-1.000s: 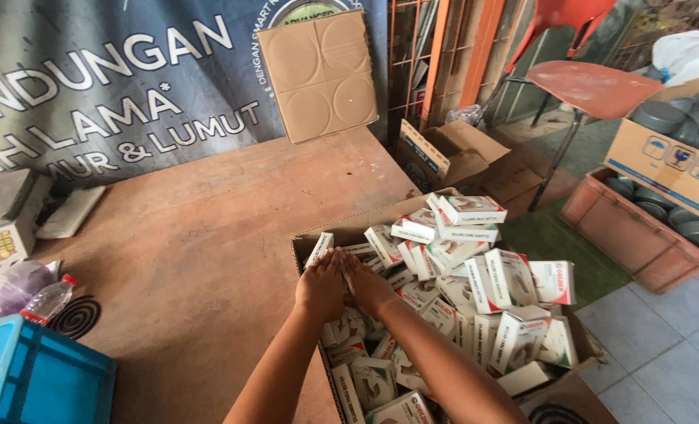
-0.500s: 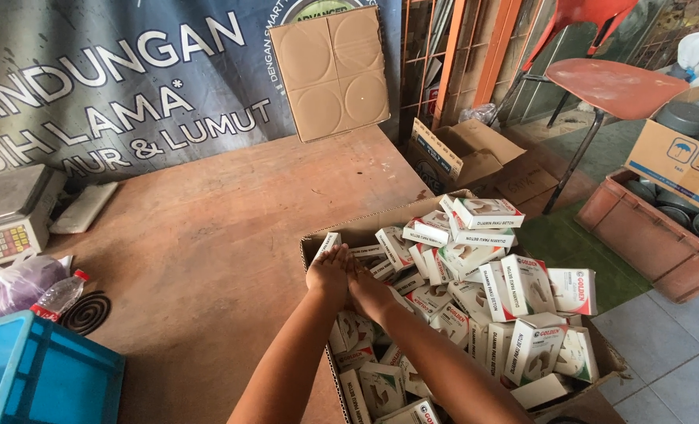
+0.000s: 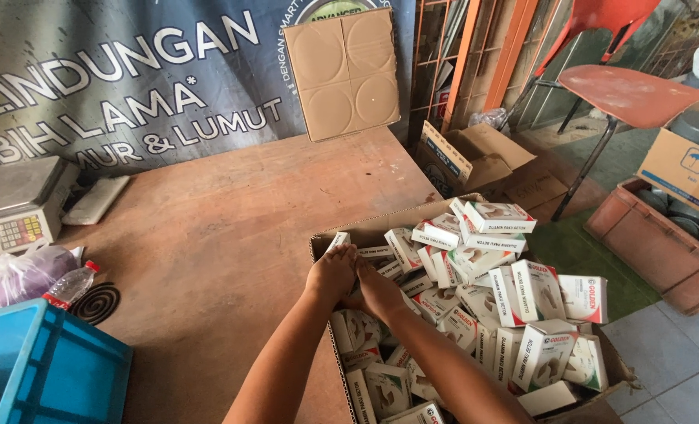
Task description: The person wipes small white boxes with a cloth on a low table, then places them into a blue crate. The person repeats this process by taking boxes from a cardboard box, wiping them, and arranging them in the crate.
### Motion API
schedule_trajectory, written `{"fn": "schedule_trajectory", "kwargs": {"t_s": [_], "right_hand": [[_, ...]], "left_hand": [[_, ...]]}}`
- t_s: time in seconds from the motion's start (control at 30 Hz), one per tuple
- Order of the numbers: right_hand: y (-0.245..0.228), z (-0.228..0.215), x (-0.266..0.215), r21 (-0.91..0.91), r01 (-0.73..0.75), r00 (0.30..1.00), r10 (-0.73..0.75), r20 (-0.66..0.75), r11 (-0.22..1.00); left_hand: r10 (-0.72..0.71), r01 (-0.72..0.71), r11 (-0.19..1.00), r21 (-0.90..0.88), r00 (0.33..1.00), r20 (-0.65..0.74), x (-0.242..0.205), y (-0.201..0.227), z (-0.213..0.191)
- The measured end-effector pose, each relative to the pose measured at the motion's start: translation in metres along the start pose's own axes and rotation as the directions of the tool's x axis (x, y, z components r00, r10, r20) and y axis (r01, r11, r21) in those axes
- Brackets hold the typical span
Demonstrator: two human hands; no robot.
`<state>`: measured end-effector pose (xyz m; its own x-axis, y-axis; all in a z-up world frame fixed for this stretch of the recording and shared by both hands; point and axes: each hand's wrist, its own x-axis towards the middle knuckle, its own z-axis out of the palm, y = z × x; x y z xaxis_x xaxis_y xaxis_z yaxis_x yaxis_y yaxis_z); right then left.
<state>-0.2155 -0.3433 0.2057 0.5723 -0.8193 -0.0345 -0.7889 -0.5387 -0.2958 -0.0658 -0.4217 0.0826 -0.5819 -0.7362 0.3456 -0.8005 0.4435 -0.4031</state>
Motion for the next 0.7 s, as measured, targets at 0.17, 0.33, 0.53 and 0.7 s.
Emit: {"fn": "schedule_trajectory", "kwargs": {"t_s": [0.17,0.33,0.53,0.7], "right_hand": [[0.016,0.014,0.013,-0.003,-0.03,0.999,0.03,-0.017,1.0],[0.012,-0.002,0.004,0.014,-0.096,0.995,0.096,0.015,0.995],[0.005,-0.036,-0.023,-0.043,-0.04,0.995,0.036,-0.089,0.998],[-0.002,-0.05,-0.032,-0.188,-0.006,0.999,-0.001,-0.039,0.982]], "left_hand": [[0.049,-0.044,0.999,0.024,0.962,-0.269,0.002,-0.005,-0.004],[-0.009,0.045,0.994,0.1,0.942,-0.335,0.001,-0.005,-0.054],[0.005,-0.002,1.0,0.014,0.982,-0.188,-0.006,-0.004,-0.124],[-0.076,0.113,0.974,-0.196,0.979,0.19,-0.026,-0.006,-0.192]]}}
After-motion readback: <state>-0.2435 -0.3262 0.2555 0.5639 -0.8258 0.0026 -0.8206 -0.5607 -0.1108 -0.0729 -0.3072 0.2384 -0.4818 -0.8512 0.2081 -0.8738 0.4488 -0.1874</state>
